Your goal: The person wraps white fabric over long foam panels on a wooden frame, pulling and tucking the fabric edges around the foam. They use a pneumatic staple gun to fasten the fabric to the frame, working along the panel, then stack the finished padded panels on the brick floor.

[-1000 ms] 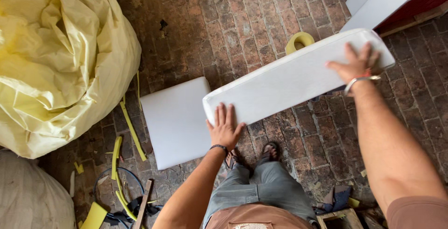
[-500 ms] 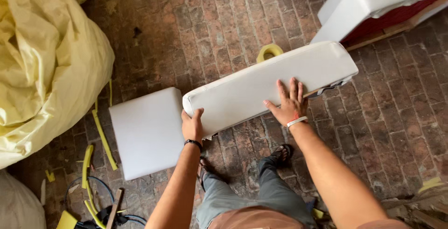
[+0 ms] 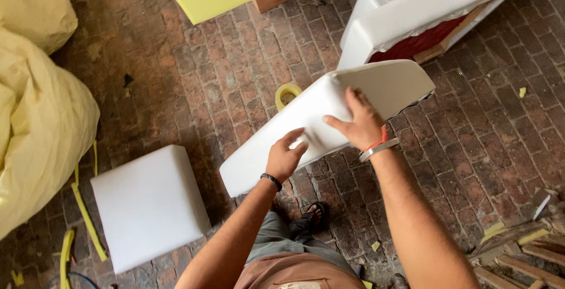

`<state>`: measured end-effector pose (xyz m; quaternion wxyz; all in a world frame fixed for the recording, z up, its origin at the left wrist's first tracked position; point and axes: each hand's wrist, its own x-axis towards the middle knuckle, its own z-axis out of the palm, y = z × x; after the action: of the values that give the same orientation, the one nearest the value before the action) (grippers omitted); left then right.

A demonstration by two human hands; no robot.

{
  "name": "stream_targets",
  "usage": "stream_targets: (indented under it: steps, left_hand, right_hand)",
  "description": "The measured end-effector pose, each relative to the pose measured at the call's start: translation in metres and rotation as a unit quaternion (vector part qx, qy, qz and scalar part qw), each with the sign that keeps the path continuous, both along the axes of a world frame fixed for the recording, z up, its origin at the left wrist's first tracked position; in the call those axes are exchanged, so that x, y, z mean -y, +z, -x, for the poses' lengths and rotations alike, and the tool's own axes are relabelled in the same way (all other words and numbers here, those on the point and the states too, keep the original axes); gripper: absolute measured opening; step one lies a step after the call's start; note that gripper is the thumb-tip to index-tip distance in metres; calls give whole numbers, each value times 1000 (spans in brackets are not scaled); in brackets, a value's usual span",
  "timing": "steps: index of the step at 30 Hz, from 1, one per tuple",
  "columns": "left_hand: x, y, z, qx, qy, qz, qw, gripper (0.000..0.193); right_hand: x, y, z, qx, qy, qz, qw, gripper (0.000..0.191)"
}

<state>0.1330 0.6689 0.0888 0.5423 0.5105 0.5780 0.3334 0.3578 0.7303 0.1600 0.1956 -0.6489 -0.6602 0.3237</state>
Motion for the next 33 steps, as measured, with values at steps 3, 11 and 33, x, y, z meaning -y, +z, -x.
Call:
stream_targets:
  steps: [3, 11, 33]
  left_hand:
    - [-35, -52, 0, -137, -12, 60, 989, 80]
    - [-136, -101, -55, -287, -126, 88, 946, 125]
    - [-302, -150, -419, -419, -88, 152, 891, 109]
  right_hand:
    - [-35, 14, -43, -15, -76, 41, 996, 93]
    - [-95, -5, -177, 18, -175, 113, 978, 86]
    - [-370, -193, -562, -63, -259, 255, 929, 57]
